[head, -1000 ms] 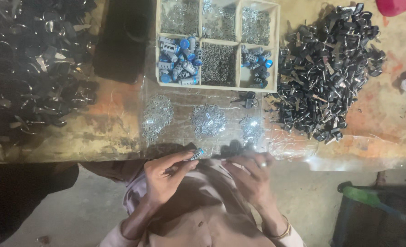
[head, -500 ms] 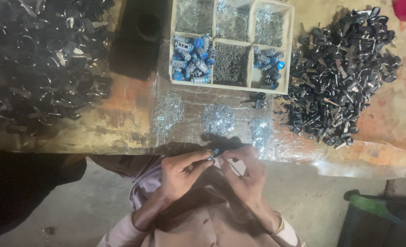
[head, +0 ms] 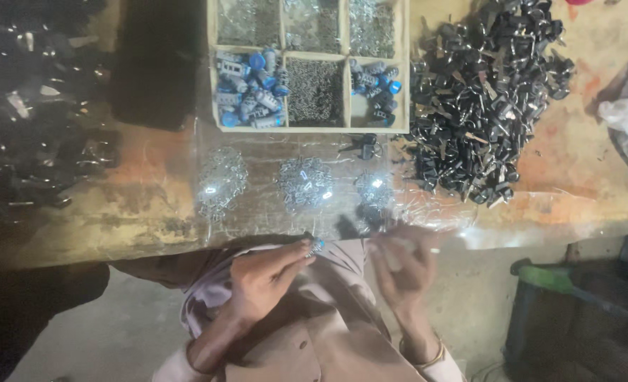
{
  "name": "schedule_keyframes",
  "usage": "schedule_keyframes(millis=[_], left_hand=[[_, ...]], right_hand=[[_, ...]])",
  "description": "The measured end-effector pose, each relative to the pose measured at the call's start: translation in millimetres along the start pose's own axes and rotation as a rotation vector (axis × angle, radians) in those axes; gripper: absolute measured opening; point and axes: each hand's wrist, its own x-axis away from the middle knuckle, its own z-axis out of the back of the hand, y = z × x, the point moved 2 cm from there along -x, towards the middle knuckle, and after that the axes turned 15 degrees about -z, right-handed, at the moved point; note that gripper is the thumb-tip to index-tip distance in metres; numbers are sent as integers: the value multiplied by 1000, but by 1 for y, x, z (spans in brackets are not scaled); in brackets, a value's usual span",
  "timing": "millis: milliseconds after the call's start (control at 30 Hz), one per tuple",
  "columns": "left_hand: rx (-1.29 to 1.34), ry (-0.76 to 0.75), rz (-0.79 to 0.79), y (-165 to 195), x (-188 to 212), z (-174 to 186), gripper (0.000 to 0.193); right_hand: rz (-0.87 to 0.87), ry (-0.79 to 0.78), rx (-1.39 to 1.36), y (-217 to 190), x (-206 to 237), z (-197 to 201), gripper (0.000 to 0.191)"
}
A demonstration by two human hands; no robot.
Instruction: The person sits at a workbench assembling small electrical components. They pick small metal contact pieces from a pile, fit each piece into a blue plastic housing by hand, and place the finished assemblies into a compartmentalized sorting box, repeating the cycle.
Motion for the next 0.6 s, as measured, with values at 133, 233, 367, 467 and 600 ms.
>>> schedule_keyframes(millis=[133,233,367,467,600], left_hand=[[121,50,129,-5,2,2,24],[159,80,218,-6,4,3,24],[234,114,269,-8,5,4,25],[276,130,278,-10,4,3,25],[315,127,298,-11,5,1,24]], right_hand=[[197,106,217,7,-11,2,34],[268,146,266,2,-10,-2,33],[225,115,212,0,-10,-1,41],[350,128,217,-4,-12,0,32],[220,-23,11,-15,-12,-2,25]])
